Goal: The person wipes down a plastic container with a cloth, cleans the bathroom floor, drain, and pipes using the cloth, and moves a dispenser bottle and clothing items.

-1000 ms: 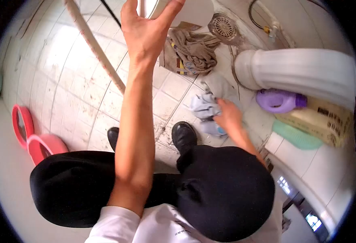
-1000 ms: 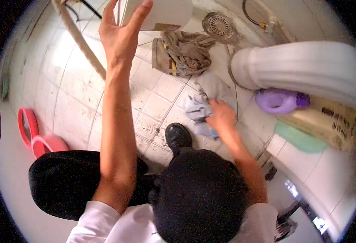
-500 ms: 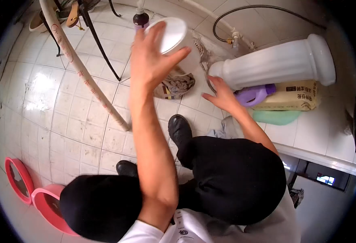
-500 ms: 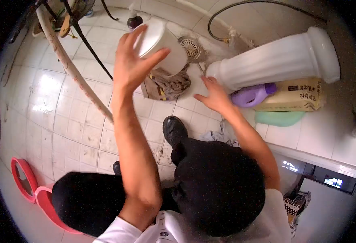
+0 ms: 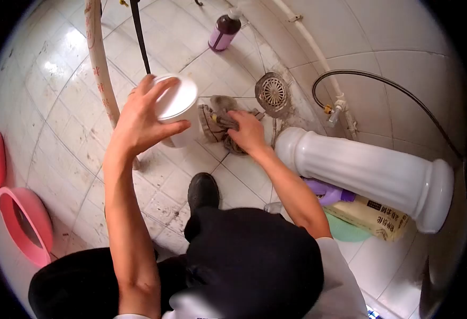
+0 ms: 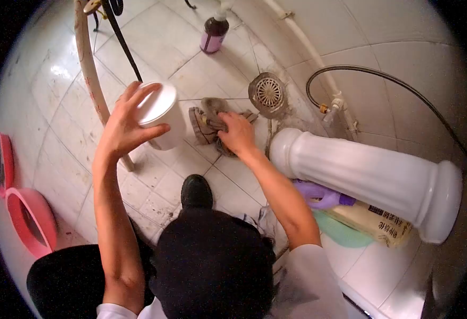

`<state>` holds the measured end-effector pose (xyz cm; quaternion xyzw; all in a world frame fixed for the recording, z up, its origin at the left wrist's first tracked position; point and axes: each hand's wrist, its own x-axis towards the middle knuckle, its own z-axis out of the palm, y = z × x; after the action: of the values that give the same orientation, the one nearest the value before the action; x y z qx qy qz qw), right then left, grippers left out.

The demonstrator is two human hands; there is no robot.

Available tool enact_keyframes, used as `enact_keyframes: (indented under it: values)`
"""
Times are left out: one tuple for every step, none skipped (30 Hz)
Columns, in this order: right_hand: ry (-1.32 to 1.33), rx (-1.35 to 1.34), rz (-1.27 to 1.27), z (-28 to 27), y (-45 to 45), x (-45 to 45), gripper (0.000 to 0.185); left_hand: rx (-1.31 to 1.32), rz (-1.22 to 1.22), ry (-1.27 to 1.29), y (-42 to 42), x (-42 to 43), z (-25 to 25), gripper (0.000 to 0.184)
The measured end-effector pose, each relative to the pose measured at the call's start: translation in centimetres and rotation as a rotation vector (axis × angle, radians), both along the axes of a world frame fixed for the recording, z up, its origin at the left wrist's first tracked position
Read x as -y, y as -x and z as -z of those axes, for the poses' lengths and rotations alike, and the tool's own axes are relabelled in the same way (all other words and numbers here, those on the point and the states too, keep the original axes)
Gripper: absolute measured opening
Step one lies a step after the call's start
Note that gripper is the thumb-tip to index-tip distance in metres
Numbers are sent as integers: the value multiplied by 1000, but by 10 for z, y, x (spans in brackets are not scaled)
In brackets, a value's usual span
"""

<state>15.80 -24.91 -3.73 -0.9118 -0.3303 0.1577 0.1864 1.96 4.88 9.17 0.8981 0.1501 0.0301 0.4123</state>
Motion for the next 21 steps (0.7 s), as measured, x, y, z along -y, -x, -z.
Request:
enact_keyframes:
  values:
    - [-68, -57, 46, -1, -1, 7, 57, -2, 2, 24, -3, 10, -1, 83]
    - [-133, 11, 106, -5, 0, 13, 51, 3, 1, 48, -11, 16, -1, 84]
    - [-193, 26, 177, -11, -1, 18, 49, 6, 5, 69, -17, 22, -4, 84]
    - [-260, 41, 256, -17, -3, 25, 47, 7, 21, 104, -22, 27, -11, 86]
    - [-331, 57, 344, -20, -6, 29, 46, 45, 23, 34, -22, 33, -12, 87]
    - [-404, 32, 418, -27, -9, 31, 45, 54, 45, 9, -21, 34, -11, 87]
    - [-478, 12, 484, -39, -17, 32, 45, 71, 61, -16, -20, 35, -9, 87]
    - [-557, -2, 548, -50, -30, 30, 44, 55, 65, 23, -20, 36, -5, 86]
    - [-582, 55, 518, -63, -40, 28, 44, 31, 77, 67, -18, 37, -1, 86]
    - [-599, 111, 494, -78, -50, 28, 43, 12, 62, 115, -20, 40, 3, 86]
    - [-607, 172, 477, -91, -57, 28, 43, 48, 52, 142, -27, 42, 11, 86]
    - [-616, 212, 467, -102, -61, 28, 43, 81, 49, 179, -33, 47, 20, 86]
    - [-624, 256, 450, -111, -70, 24, 43, 117, 42, 217, -41, 53, 29, 86]
    - [-629, 291, 428, -120, -76, 22, 43, 190, 51, 207, -54, 61, 36, 89]
    - [-661, 267, 455, -130, -77, 23, 43, 229, 52, 162, -67, 72, 41, 90]
    - [-700, 234, 479, -138, -76, 20, 42, 263, 48, 110, -79, 80, 46, 91]
    - [-751, 201, 495, -138, -76, 18, 41, 302, 40, 46, -94, 86, 49, 92]
    - [-756, 264, 509, -133, -78, 25, 39, 326, 50, -5, -110, 90, 51, 93]
    - [-785, 231, 558, -132, -74, 29, 39, 347, 63, -52, -125, 97, 52, 94]
    - [-813, 202, 608, -133, -70, 33, 38, 343, 86, -86, -141, 102, 52, 94]
    - [-837, 177, 662, -133, -66, 39, 38, 395, 93, -148, -156, 107, 59, 93]
